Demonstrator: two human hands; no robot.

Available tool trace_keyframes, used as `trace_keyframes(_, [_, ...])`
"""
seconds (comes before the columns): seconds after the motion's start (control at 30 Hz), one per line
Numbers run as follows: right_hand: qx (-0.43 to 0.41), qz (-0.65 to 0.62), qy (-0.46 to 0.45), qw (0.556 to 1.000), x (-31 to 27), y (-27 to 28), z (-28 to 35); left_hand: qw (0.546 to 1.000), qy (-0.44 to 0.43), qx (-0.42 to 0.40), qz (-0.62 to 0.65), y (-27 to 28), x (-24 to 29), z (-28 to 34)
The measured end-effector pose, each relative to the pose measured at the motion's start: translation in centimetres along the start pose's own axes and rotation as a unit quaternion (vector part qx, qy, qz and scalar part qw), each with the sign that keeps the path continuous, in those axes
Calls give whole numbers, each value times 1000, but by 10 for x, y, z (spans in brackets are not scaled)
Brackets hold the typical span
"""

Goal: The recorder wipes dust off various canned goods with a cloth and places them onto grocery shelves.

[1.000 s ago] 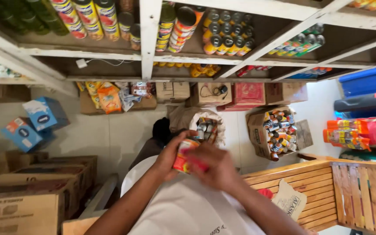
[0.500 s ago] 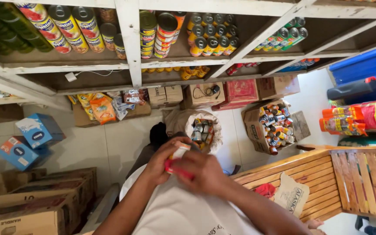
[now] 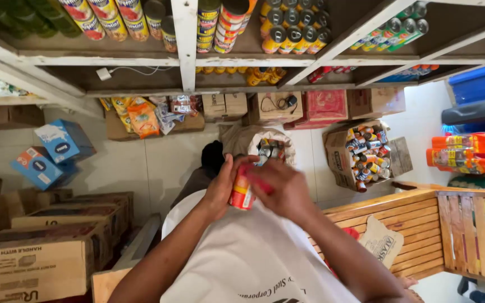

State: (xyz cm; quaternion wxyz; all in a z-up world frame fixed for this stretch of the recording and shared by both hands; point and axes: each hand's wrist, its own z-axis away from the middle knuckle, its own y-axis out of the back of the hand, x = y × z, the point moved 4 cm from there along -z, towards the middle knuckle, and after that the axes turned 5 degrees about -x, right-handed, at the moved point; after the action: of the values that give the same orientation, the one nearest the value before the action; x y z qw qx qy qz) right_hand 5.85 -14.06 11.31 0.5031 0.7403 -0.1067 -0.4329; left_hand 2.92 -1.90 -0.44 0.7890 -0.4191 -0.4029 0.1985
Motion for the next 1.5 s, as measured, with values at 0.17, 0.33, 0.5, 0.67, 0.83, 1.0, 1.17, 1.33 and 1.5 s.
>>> trace_keyframes(0.17, [-21,22,-6,1000,-17,-7,2,999,-40,-27,7,13,-7,-8])
trace_keyframes(0.33, [-42,13,13,999,1,-11,6,996,-85,-8,29,24,-9,-4])
trace_keyframes(0.5, [107,-86,-135,981,31,26,-11,993,-103,-26,53,16,3,-4])
trace_keyframes(0.67, [116,-136,-110,978,23,17,-6,983,-145,57,96,30,8,-10])
trace_keyframes(0.83, [54,-102,-138,984,-3,-1,-8,975,-151,128,97,37,-6,-17])
trace_keyframes(1.0, [-9,84,-30,996,-16,-25,-7,959,-196,199,-43,38,-9,-17])
trace_keyframes(1.17, [53,118,-28,991,-29,-26,-12,959,-216,182,-30,31,-5,-16])
trace_keyframes(1.33, [56,86,16,995,-28,-15,-1,955,-220,166,108,38,5,-14])
trace_keyframes(1.5, [110,-15,-83,990,-19,4,2,946,-141,195,218,40,10,-10])
